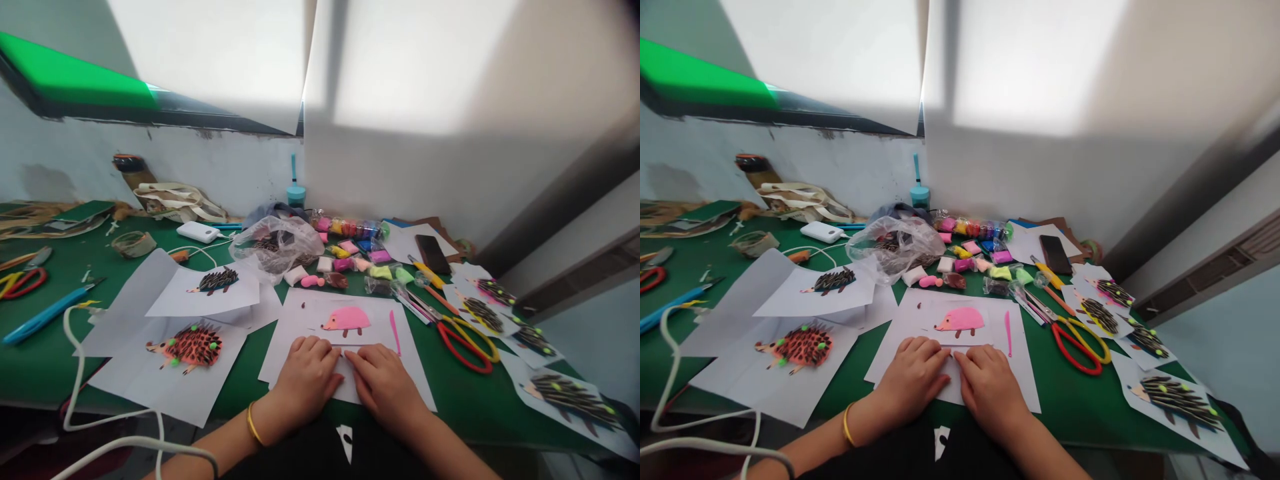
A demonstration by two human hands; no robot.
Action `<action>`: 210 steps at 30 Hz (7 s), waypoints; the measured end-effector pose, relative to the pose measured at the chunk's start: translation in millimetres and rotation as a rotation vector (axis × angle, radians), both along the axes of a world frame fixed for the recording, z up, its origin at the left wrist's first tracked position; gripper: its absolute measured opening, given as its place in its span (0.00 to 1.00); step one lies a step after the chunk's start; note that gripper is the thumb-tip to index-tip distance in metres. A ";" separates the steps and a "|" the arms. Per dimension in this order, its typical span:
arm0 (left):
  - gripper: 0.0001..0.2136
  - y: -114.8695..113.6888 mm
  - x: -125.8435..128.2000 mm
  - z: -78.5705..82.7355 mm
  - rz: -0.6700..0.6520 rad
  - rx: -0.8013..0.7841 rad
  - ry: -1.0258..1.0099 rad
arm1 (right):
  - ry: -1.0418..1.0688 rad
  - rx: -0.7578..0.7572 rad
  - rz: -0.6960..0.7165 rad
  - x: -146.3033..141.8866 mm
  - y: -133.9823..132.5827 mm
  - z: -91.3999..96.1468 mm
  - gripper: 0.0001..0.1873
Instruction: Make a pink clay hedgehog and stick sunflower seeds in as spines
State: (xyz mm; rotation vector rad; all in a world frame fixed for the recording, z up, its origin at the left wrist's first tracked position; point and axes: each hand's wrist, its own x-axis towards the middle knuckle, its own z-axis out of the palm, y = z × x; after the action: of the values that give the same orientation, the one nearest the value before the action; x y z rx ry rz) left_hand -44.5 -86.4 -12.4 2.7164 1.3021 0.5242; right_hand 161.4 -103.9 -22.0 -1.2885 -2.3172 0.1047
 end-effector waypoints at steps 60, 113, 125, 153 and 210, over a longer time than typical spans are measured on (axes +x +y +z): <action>0.16 -2.8 -2.9 -3.5 0.018 -0.084 -0.052 | 0.008 -0.009 -0.018 2.0 6.1 7.2 0.13; 0.11 -4.2 -5.4 0.6 0.134 -0.090 -0.137 | -0.034 -0.069 0.001 -3.1 3.3 7.2 0.16; 0.15 -2.6 -4.0 -0.6 0.135 -0.091 -0.098 | -0.022 -0.124 0.032 -2.7 7.6 8.5 0.15; 0.18 -2.2 -3.3 -2.2 0.142 -0.078 -0.082 | 0.056 -0.014 -0.035 22.0 18.7 4.4 0.21; 0.09 0.7 -5.0 -7.2 -0.076 0.028 -0.088 | -0.171 -0.176 -0.500 82.6 45.0 -5.8 0.25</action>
State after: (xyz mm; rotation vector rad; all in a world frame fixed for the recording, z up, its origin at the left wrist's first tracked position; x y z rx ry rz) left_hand -49.6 -85.7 -19.6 2.7182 1.1742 0.6511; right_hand 244.0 -59.0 -27.8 -1.9951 -2.0794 0.0325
